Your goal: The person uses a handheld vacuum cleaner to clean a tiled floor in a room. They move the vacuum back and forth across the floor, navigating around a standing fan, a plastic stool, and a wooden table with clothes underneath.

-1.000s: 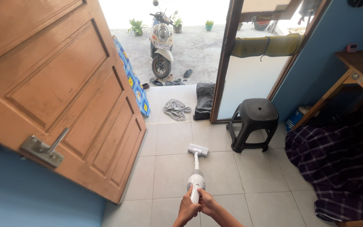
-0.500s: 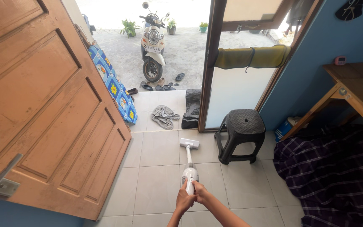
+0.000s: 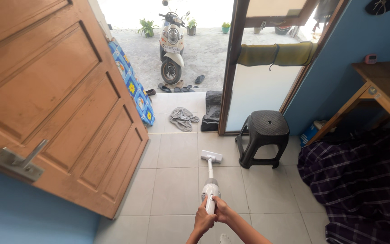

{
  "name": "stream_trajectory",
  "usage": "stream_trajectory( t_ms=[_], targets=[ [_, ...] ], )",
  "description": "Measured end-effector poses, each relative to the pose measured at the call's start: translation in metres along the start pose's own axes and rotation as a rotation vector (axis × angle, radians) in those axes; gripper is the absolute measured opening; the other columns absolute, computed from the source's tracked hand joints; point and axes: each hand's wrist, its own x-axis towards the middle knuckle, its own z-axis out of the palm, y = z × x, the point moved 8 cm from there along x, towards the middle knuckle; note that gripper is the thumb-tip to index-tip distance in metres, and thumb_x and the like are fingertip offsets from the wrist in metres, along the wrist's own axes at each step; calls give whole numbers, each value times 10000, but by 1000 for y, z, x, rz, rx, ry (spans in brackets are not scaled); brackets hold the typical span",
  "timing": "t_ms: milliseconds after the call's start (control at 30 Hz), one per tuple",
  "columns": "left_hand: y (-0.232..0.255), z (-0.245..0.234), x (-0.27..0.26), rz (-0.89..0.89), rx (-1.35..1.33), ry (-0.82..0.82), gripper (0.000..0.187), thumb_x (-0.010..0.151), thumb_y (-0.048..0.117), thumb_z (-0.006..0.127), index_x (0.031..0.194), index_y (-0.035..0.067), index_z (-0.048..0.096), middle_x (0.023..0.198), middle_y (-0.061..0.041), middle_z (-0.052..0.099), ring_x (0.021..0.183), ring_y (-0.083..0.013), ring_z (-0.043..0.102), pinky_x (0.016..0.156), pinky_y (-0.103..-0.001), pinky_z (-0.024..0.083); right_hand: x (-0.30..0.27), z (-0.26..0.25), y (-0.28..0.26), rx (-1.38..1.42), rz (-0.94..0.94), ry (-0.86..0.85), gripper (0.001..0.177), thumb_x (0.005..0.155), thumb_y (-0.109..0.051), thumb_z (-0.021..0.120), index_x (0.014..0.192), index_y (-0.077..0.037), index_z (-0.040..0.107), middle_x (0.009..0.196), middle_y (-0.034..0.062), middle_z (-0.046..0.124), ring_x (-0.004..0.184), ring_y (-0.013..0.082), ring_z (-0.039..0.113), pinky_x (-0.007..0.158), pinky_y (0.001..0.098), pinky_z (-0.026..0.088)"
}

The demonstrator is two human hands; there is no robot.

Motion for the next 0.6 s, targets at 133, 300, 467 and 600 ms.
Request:
stream_trajectory(
  t_ms=[133, 300, 467, 600],
  targets=[
    [-32, -19, -69, -6, -6, -37, 1112, 555, 34, 623, 1606, 69, 260, 776, -138, 703, 499, -191, 623, 466, -331, 519, -27, 10, 74, 72, 44, -70, 715, 1019, -462, 449, 1472, 89, 414, 1329, 269, 613, 1199, 374, 633, 972, 517, 525],
    [-92, -25, -125, -1, 7, -48, 1090, 538, 16, 631, 1585, 35, 328, 829, -182, 729, 544, -215, 669, 483, -337, 523, -66, 10, 142, 44, 100, -176, 685, 1034, -423, 419, 1454, 117, 438, 1259, 264, 647, 1142, 365, 653, 939, 502, 542],
    [-97, -28, -144, 460, 69, 3, 1088, 526, 14, 717, 1556, -61, 374, 960, -216, 755, 799, -206, 776, 700, -312, 619, -92, 11, 172, -22, 129, -256, 654, 1014, -435, 392, 1412, 81, 449, 1146, 247, 655, 970, 352, 671, 763, 514, 558],
    [-102, -25, -156, 62, 45, -41, 1069, 548, 18, 659, 1573, -9, 354, 869, -211, 736, 638, -218, 713, 561, -323, 570, -93, 7, 174, -8, 116, -240, 639, 1033, -426, 385, 1428, 72, 445, 1122, 247, 659, 921, 350, 687, 719, 509, 571]
  ],
)
